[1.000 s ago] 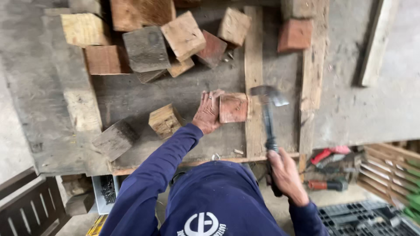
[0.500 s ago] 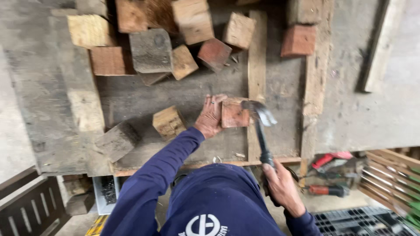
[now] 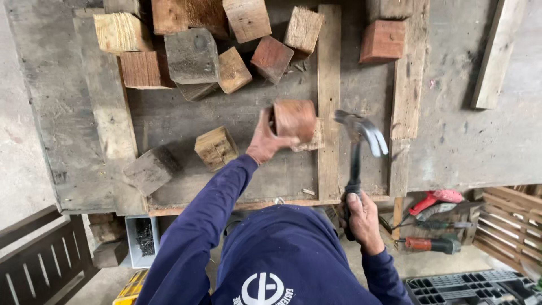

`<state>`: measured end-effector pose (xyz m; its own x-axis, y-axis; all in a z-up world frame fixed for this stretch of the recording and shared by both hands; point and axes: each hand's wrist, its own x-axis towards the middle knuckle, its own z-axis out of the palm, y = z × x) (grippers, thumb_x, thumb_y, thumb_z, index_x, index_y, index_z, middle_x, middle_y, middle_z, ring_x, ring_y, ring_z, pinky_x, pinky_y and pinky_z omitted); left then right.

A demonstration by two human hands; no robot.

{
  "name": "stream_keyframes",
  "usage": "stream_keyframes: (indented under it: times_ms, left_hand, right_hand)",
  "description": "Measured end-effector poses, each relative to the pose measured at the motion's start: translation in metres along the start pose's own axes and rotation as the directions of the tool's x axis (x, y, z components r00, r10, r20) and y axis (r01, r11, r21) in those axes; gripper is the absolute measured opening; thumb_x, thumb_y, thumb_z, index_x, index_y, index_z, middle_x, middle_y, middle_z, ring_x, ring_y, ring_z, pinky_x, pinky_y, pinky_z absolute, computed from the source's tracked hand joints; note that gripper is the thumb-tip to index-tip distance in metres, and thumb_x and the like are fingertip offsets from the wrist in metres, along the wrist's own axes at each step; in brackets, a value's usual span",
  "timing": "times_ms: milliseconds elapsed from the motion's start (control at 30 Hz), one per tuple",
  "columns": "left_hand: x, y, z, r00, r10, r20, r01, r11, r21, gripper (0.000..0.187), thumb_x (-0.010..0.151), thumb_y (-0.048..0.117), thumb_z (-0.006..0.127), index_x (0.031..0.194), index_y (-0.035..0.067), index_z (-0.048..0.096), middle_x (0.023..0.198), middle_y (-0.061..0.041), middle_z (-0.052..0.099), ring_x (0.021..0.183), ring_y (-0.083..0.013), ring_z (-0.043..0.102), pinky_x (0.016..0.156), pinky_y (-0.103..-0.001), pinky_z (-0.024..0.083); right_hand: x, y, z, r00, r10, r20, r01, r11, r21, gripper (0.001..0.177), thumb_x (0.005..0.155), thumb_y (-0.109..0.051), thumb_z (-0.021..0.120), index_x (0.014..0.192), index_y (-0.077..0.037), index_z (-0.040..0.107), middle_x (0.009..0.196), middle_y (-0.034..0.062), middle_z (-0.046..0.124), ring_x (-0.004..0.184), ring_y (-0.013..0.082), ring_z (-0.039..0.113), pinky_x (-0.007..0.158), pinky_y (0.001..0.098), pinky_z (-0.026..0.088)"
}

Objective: The person hammers nails into wooden blocks and arranges the blocks into a larger structure on a workbench.

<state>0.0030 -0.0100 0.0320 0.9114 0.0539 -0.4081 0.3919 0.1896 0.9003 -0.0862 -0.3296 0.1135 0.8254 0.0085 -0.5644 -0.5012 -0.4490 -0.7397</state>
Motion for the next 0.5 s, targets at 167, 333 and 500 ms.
stream_keyframes:
  times_ms: [167, 333, 500]
  left_hand:
    - [-0.008, 0.010, -0.011, 0.952, -0.204, -0.229, 0.114, 0.929, -0.353, 0.088, 0.085, 0.061, 0.064, 0.148, 0.002, 0.047, 0.135, -0.020, 0.064, 0.105, -0.0256, 0.061, 0.088, -0.040, 0.056]
    - [-0.055, 0.036, -0.001, 0.923, -0.383, -0.037, 0.325, 0.827, -0.459, 0.091, 0.085, 0.080, 0.048, 0.143, 0.009, 0.049, 0.116, -0.014, 0.063, 0.087, -0.0186, 0.063, 0.065, -0.034, 0.055]
    - [-0.053, 0.020, 0.043, 0.789, -0.531, 0.310, 0.608, 0.602, -0.517, 0.096, 0.086, 0.087, 0.039, 0.137, 0.008, 0.055, 0.106, -0.014, 0.067, 0.081, -0.0245, 0.065, 0.058, -0.033, 0.056]
  right_hand:
    - [-0.005, 0.016, -0.014, 0.998, 0.053, 0.046, -0.059, 0.986, 0.153, 0.032, 0.101, -0.036, 0.058, 0.099, -0.005, 0.055, 0.064, 0.0016, 0.056, 0.047, 0.0106, 0.052, 0.042, 0.0267, 0.045]
    - [0.012, 0.043, 0.002, 0.943, 0.287, 0.171, -0.308, 0.944, 0.114, 0.029, 0.100, -0.033, 0.059, 0.095, -0.005, 0.059, 0.061, 0.0027, 0.054, 0.044, 0.0123, 0.048, 0.041, 0.0289, 0.039]
    - [-0.006, 0.056, -0.010, 0.965, 0.237, 0.115, -0.263, 0.900, 0.348, 0.030, 0.101, -0.033, 0.058, 0.092, -0.004, 0.054, 0.061, 0.0028, 0.054, 0.042, 0.0126, 0.048, 0.040, 0.0297, 0.041]
